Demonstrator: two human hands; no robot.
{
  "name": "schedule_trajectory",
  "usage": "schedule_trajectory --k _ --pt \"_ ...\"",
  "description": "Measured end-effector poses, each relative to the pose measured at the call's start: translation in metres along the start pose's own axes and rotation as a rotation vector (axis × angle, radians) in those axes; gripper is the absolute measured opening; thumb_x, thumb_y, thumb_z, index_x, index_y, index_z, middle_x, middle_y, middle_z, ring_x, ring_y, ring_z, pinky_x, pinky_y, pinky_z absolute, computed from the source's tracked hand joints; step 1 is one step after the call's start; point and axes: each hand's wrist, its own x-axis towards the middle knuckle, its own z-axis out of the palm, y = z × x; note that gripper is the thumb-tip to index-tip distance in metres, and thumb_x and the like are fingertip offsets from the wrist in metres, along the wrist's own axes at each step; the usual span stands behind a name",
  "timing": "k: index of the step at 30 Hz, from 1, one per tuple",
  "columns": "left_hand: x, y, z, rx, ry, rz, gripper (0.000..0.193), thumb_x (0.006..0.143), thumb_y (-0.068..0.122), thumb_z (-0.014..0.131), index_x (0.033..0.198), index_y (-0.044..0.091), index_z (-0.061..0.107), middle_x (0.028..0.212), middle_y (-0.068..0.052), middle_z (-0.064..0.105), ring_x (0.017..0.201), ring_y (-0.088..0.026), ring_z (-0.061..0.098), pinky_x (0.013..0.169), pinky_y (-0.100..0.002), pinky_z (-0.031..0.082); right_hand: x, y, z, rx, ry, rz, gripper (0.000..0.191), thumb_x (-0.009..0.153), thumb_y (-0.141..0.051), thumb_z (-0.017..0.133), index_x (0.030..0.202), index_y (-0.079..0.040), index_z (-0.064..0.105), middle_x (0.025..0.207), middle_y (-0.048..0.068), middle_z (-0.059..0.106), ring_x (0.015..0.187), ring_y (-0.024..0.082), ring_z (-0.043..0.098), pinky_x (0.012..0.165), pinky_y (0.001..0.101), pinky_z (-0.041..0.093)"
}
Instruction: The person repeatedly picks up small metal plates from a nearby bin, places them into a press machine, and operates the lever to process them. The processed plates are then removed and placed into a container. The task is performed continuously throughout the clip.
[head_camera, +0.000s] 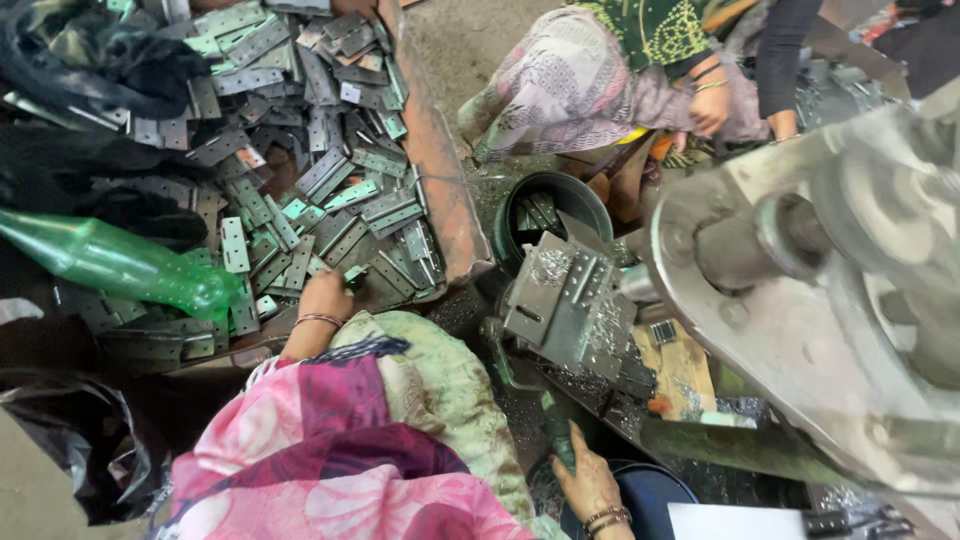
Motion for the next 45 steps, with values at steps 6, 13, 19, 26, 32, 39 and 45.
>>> schedule_trajectory --k 6,13,19,26,32,39,45 --pt "0.016 0.029 -0.030 -0.342 0.028 -0.381 0.039 0.076 0.033 0.078 0.101 0.003 0.079 0.094 -0.022 0.076 0.091 -0.037 0.074 0.089 -0.044 0.056 -0.010 -0.021 -0.011 0.020 -0.012 -0.013 0.078 0.087 -0.033 0.066 0.156 -0.027 0.030 0.102 0.020 0.074 0.095 0.040 0.073 0.084 0.0495 0.059" --pt "-0.019 0.200 -0.046 -0.664 -0.010 0.022 0.036 0.077 0.024 0.073 0.107 0.004 0.078 0.100 -0.017 0.078 0.093 -0.029 0.077 0.084 -0.039 0.057 -0.014 -0.027 -0.009 0.016 0.014 -0.050 0.079 0.089 -0.034 0.068 0.157 -0.019 0.030 0.109 0.023 0.072 0.103 0.042 0.069 0.090 0.0497 0.057" --pt "-0.125 0.306 0.016 0.219 -0.012 0.842 0.071 0.070 0.035 0.067 0.134 0.004 0.067 0.144 -0.015 0.054 0.129 -0.033 0.054 0.108 -0.072 0.033 -0.015 -0.027 -0.004 0.014 -0.003 -0.040 0.080 0.092 -0.034 0.065 0.159 -0.013 0.028 0.119 0.024 0.069 0.110 0.040 0.068 0.096 0.0480 0.055" --pt "-0.159 0.307 0.067 0.528 -0.093 1.026 0.044 0.096 0.021 0.049 0.127 -0.006 0.066 0.143 -0.028 0.052 0.124 -0.039 0.055 0.114 -0.074 0.026 -0.008 -0.024 0.007 0.028 0.008 -0.060 0.082 0.090 -0.031 0.068 0.157 -0.007 0.026 0.117 0.026 0.068 0.110 0.042 0.067 0.096 0.0497 0.054" --pt "-0.156 0.339 0.073 0.780 -0.161 1.015 0.047 0.096 0.026 0.050 0.126 -0.004 0.068 0.139 -0.035 0.054 0.115 -0.046 0.061 0.102 -0.067 0.036 0.000 -0.017 0.017 0.008 0.016 -0.084 0.072 0.087 -0.025 0.069 0.150 -0.004 0.039 0.112 0.025 0.071 0.109 0.041 0.069 0.093 0.0494 0.057" --pt "-0.143 0.335 0.075 0.713 -0.195 1.003 0.044 0.095 0.025 0.051 0.124 -0.002 0.070 0.140 -0.031 0.052 0.114 -0.048 0.060 0.104 -0.069 0.036 -0.005 -0.021 0.015 0.038 0.038 -0.093 0.083 0.087 -0.024 0.071 0.156 -0.007 0.028 0.112 0.026 0.070 0.107 0.042 0.068 0.091 0.0502 0.056" --pt "-0.122 0.334 0.087 0.621 -0.154 0.963 0.039 0.097 0.024 0.051 0.121 0.002 0.072 0.141 -0.026 0.054 0.119 -0.043 0.058 0.115 -0.063 0.031 -0.003 -0.012 0.042 0.038 0.012 -0.019 0.088 0.088 -0.028 0.071 0.160 -0.013 0.022 0.115 0.026 0.069 0.106 0.043 0.068 0.092 0.0503 0.056"
